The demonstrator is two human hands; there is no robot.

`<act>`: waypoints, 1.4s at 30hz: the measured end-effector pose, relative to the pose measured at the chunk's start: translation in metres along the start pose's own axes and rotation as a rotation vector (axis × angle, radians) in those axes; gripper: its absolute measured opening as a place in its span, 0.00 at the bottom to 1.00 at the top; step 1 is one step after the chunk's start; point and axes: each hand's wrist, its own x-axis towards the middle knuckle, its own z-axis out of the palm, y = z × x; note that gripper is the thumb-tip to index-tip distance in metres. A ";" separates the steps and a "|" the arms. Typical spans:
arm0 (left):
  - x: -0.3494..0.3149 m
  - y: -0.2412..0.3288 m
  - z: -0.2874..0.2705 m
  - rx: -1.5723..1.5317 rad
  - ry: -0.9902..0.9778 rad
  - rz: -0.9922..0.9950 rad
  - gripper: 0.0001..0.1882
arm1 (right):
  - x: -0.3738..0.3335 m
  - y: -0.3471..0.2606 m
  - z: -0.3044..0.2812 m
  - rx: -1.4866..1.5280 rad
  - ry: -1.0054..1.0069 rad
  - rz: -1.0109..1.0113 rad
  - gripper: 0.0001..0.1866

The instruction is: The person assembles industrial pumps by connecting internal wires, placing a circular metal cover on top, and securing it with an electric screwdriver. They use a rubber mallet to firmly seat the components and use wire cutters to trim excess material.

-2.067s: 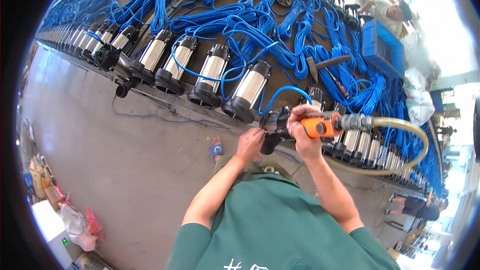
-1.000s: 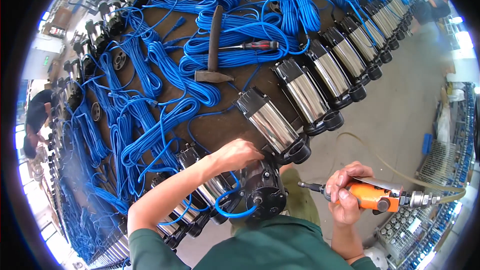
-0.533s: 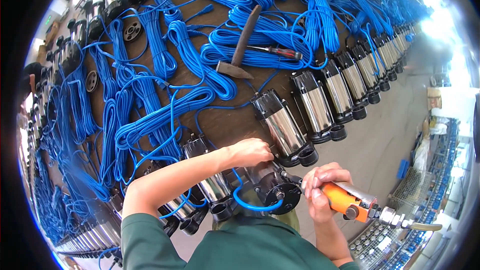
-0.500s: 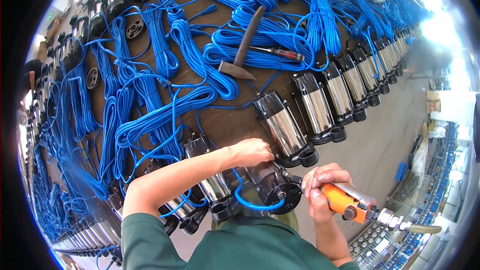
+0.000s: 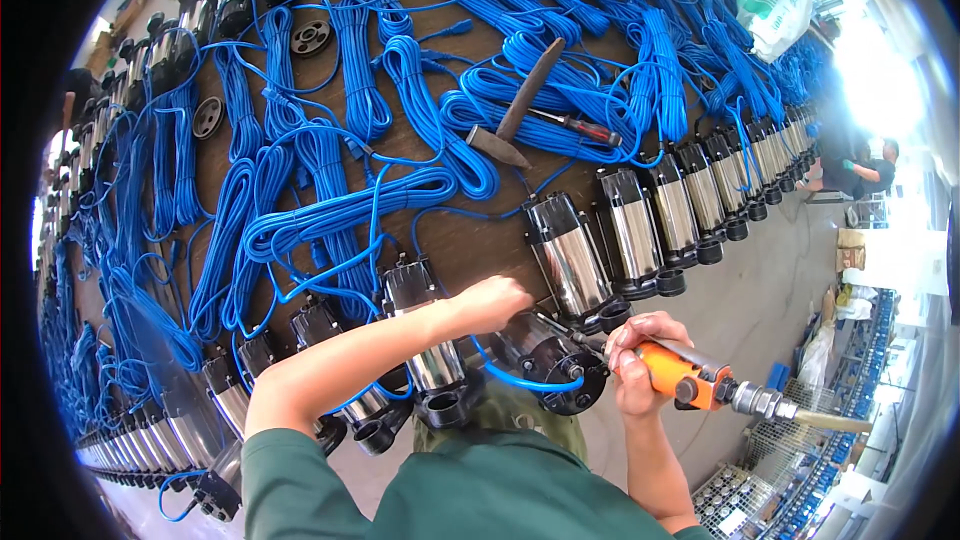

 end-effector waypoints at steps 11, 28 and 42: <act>-0.040 0.024 0.008 0.115 -0.067 -0.148 0.06 | -0.004 -0.074 0.004 0.073 0.013 -0.049 0.27; -0.053 0.035 0.014 0.030 0.233 -0.129 0.09 | -0.025 -0.015 0.039 0.137 -0.320 -0.020 0.14; -0.057 0.045 0.008 0.020 0.309 -0.231 0.09 | -0.019 -0.007 0.035 0.102 -0.437 0.032 0.15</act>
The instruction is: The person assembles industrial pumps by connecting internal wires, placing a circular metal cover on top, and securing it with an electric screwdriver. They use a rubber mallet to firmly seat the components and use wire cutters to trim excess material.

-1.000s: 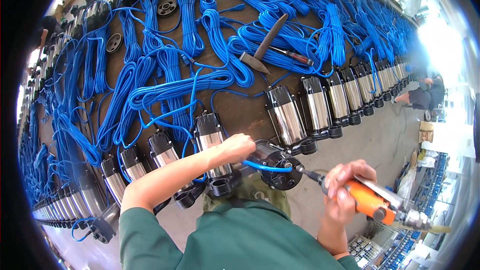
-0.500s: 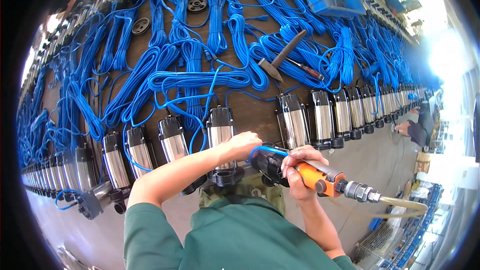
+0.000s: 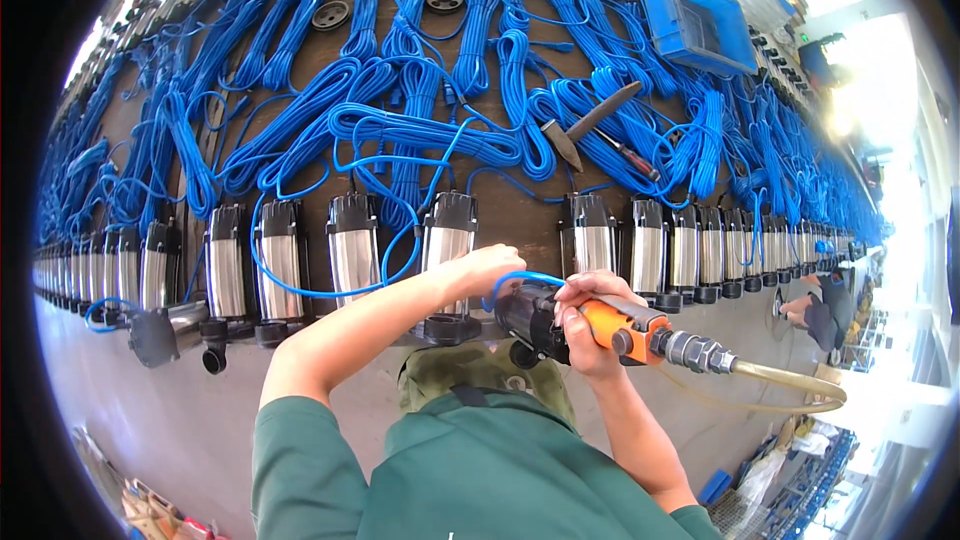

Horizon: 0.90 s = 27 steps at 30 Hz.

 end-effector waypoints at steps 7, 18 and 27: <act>-0.054 0.140 -0.018 -0.330 1.424 -0.472 0.03 | 0.010 -0.030 -0.015 0.099 -0.141 -0.008 0.22; 0.059 0.193 0.211 -2.606 1.345 -0.249 0.12 | -0.035 -0.080 -0.103 0.158 -0.261 -0.229 0.25; 0.090 0.186 0.219 -2.634 1.662 0.071 0.08 | -0.044 -0.047 -0.118 0.229 -0.348 -0.121 0.26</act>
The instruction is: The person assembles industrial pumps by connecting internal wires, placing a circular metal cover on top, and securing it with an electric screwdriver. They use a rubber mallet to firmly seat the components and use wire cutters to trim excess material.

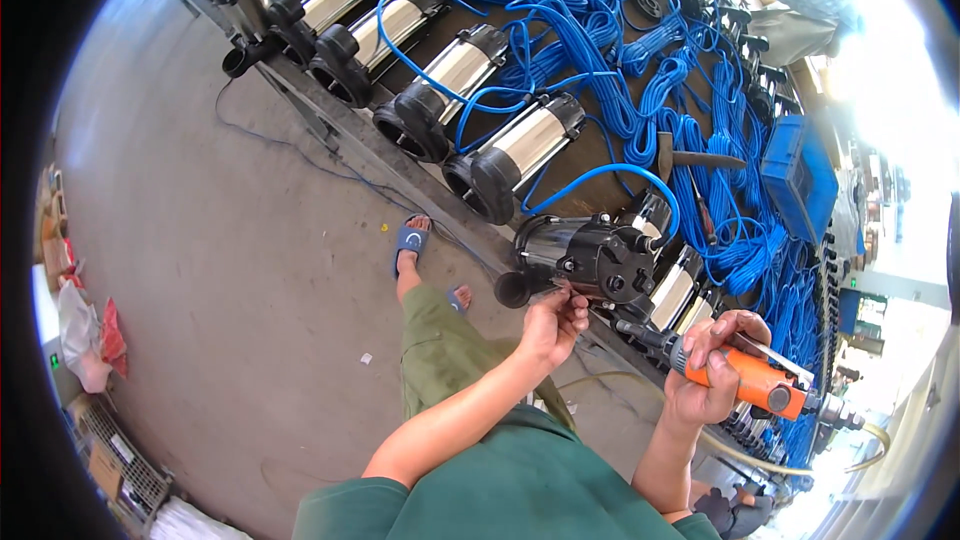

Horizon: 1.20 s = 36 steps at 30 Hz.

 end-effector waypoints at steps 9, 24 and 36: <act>0.004 -0.003 -0.008 -0.010 -0.006 0.048 0.10 | -0.001 0.027 0.000 -0.016 0.031 -0.008 0.22; -0.040 0.037 0.020 1.583 0.124 1.339 0.51 | -0.004 0.048 0.000 0.039 -0.087 0.061 0.19; 0.009 0.072 0.020 1.726 -0.343 1.343 0.63 | 0.026 0.053 0.068 0.013 -0.255 0.074 0.19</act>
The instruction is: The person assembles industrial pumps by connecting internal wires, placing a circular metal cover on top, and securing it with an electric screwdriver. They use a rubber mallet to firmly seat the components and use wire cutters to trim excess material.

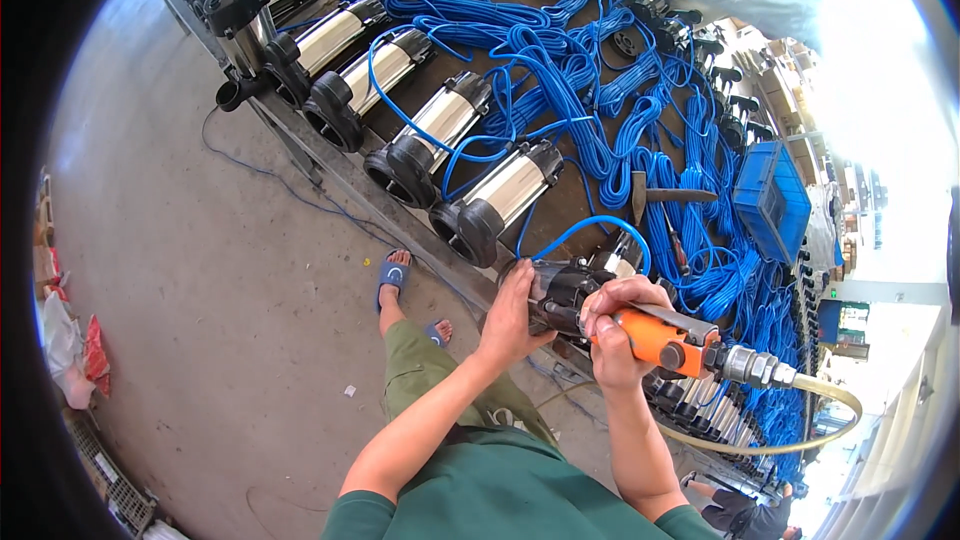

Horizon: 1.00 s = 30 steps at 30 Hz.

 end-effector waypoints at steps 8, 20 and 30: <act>0.029 -0.001 -0.024 -0.164 -0.133 0.066 0.63 | 0.029 -0.017 -0.002 0.036 0.113 -0.006 0.25; 0.040 -0.011 -0.016 -0.299 -0.263 -0.033 0.61 | 0.064 -0.001 -0.027 -0.071 0.045 0.014 0.24; 0.022 -0.035 -0.002 -0.018 -0.282 -0.039 0.61 | 0.018 -0.010 -0.109 0.078 0.460 -0.061 0.14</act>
